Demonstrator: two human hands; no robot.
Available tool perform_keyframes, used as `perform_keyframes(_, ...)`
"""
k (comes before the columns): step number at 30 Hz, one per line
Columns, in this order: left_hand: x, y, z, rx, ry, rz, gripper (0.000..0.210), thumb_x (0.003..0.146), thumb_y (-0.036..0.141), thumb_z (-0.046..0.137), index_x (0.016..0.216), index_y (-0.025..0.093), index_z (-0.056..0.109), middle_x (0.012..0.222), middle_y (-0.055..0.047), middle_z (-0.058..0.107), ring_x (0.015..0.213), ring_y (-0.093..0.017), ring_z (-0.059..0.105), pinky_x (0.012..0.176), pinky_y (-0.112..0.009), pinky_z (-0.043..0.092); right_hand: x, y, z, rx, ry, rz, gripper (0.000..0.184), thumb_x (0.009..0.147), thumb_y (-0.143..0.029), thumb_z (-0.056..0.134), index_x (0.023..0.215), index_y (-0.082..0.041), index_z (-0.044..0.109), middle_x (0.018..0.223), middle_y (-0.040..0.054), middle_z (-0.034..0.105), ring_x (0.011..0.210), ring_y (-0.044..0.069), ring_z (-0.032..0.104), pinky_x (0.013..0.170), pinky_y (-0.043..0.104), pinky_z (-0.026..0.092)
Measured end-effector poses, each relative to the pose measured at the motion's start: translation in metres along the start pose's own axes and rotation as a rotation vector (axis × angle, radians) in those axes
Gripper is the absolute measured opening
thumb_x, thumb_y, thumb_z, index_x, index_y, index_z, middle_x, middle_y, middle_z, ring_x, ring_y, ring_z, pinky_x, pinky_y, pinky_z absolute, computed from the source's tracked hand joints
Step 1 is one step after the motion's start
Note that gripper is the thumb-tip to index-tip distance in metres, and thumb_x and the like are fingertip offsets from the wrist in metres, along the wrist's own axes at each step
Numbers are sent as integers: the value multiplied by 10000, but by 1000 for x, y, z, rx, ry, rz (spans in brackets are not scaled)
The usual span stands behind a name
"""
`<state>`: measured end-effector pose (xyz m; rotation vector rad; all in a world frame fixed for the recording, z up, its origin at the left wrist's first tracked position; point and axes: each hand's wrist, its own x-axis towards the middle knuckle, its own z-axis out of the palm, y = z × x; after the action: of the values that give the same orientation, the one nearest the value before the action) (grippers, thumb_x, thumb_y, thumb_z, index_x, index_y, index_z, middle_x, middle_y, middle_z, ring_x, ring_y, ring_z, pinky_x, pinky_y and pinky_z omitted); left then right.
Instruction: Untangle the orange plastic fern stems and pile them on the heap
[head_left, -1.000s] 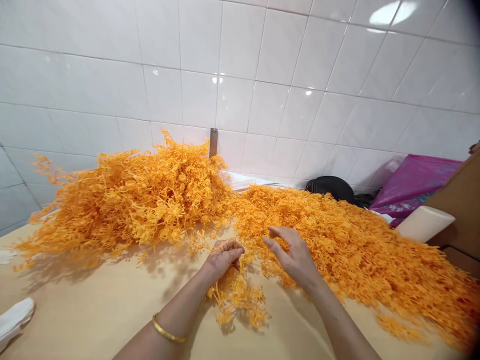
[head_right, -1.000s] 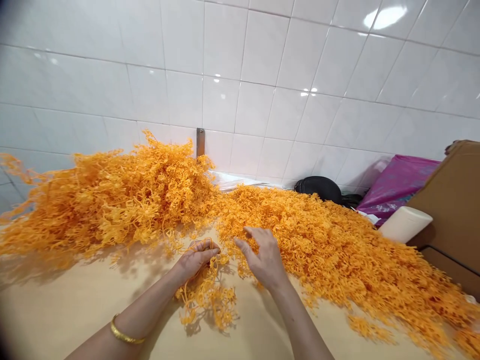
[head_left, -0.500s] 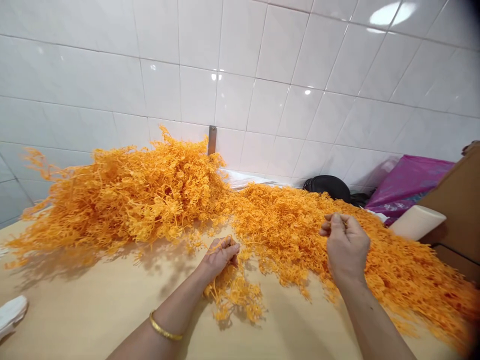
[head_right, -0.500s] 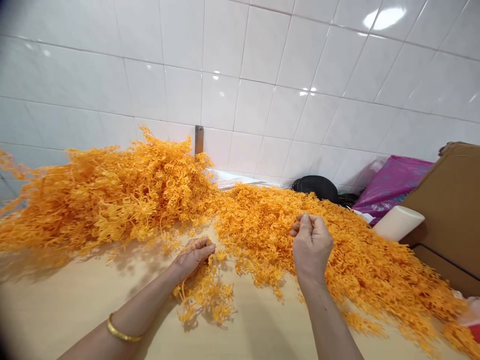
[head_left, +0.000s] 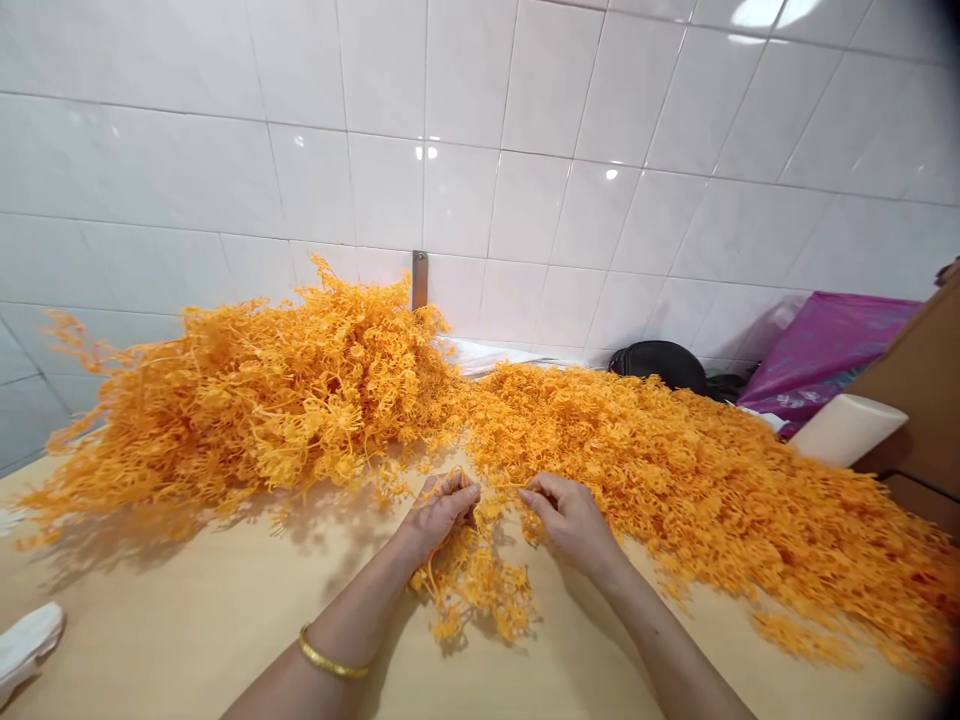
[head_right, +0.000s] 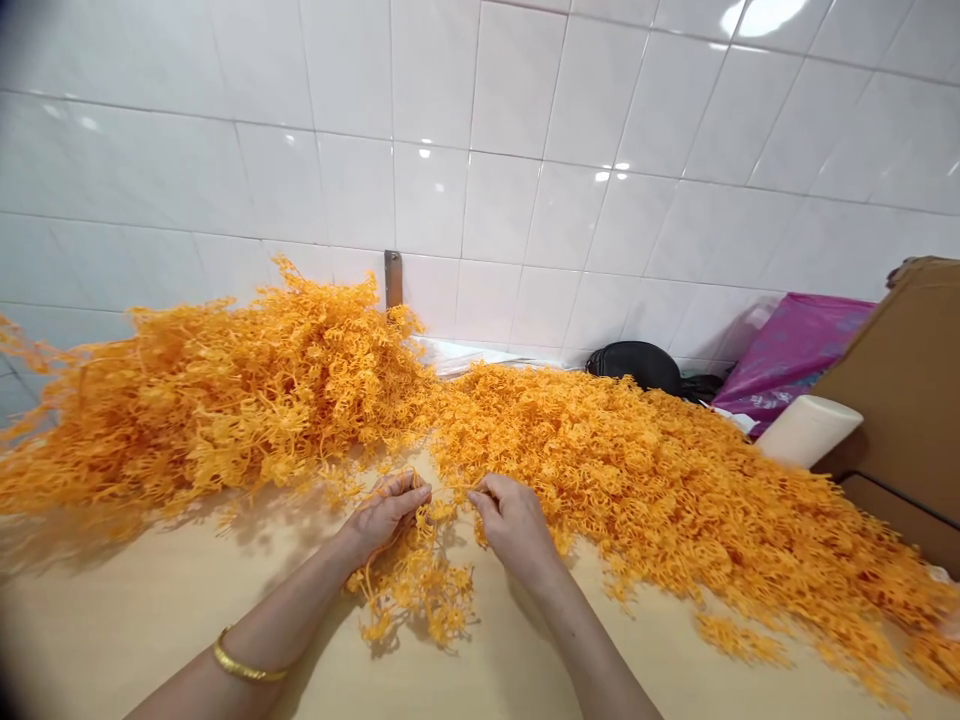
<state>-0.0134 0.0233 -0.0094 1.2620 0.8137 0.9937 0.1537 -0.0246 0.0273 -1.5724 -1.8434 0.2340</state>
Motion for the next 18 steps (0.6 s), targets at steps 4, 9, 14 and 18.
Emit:
perform_keyframes(4, -2, -5, 2, 120, -75, 87, 253, 675, 374, 526, 558, 162, 455, 466, 31, 445, 433, -64, 421, 451, -186, 313, 4, 1, 1, -413, 221, -148, 245, 815, -275, 366, 602, -180, 441, 595, 13, 475, 537, 125, 397, 563, 265, 260)
perform_keyframes(9, 0, -9, 1, 98, -21, 95, 241, 695, 352, 498, 556, 164, 439, 453, 26, 461, 430, -69, 441, 468, -193, 335, 13, 15, -19, -466, 524, -34, 264, 827, -299, 336, 625, -181, 458, 591, 39, 468, 538, 148, 389, 545, 281, 252)
perform_keyframes(14, 5, -8, -1, -119, 30, 19, 226, 650, 357, 549, 590, 171, 435, 408, 65, 392, 421, -68, 440, 475, -190, 359, 23, 25, -65, -364, 702, 202, 200, 786, -322, 397, 732, -179, 527, 608, 54, 507, 575, 174, 441, 534, 287, 283)
perform_keyframes(18, 3, 1, 3, -216, 78, -35, 265, 618, 374, 588, 579, 174, 419, 362, 86, 330, 376, -53, 379, 438, -174, 330, 15, 10, -53, -521, 544, 32, 297, 728, -274, 472, 996, -155, 520, 1027, 139, 519, 873, 267, 458, 645, 345, 324)
